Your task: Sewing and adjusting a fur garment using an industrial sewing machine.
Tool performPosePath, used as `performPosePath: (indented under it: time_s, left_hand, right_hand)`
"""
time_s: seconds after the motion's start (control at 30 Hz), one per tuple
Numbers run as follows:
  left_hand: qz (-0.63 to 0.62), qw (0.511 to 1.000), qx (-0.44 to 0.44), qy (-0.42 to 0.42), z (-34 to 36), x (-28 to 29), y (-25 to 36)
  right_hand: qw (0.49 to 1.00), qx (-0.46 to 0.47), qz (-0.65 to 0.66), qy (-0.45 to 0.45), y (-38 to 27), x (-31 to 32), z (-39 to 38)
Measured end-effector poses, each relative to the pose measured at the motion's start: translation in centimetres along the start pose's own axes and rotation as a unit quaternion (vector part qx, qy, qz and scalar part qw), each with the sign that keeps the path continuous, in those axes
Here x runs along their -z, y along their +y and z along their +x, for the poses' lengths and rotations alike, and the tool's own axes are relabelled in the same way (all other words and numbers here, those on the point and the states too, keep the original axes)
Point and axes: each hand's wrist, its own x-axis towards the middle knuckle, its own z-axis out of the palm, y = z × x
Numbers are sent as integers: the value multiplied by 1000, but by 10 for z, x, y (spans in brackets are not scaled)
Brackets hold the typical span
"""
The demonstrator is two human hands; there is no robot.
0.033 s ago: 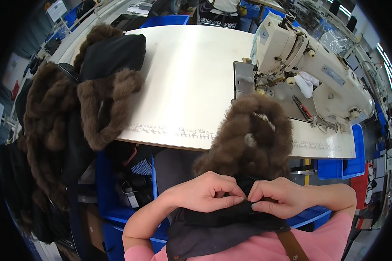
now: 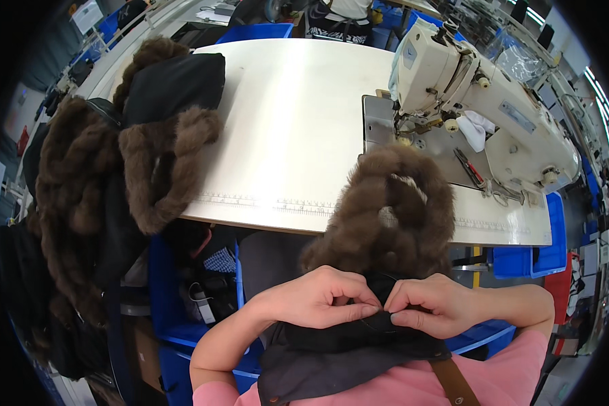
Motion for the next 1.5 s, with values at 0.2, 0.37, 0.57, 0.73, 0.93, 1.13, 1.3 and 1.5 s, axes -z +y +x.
performPosePath:
  time_s: [0.2,0.37,0.57,0.73,0.93,1.13,1.3,1.5]
  left_hand:
    - [-44,998,-33,-43,-7,10,-4]
    - [-99,992,-68,28,-31,9,-4]
    - [99,956,-183,208,-70,-10,38]
    - [243,894,-135,351,-71,-26,33]
    - [88,939,-90,321,-65,-35,15]
    - [-3,932,-60,357,-56,-28,31]
    - [203,897,-47,389,-43,-32,35]
    - [320,840,-79,431,-43,-31,25]
  right_hand:
    - [999,-42,-13,-14,-16,-7,9]
    - [992,7,-122,-16,-44,-3,38]
    - [952,176,-242,-60,-71,3,78]
    - [938,211,-246,-122,-47,25,99]
    - [963,100,-203,-145,-35,18,76]
    - [846,250,-462,88,-23,16,82]
    - [866,322,-356,144,15,16,80]
    - [849,348,-366,153,13,9,75]
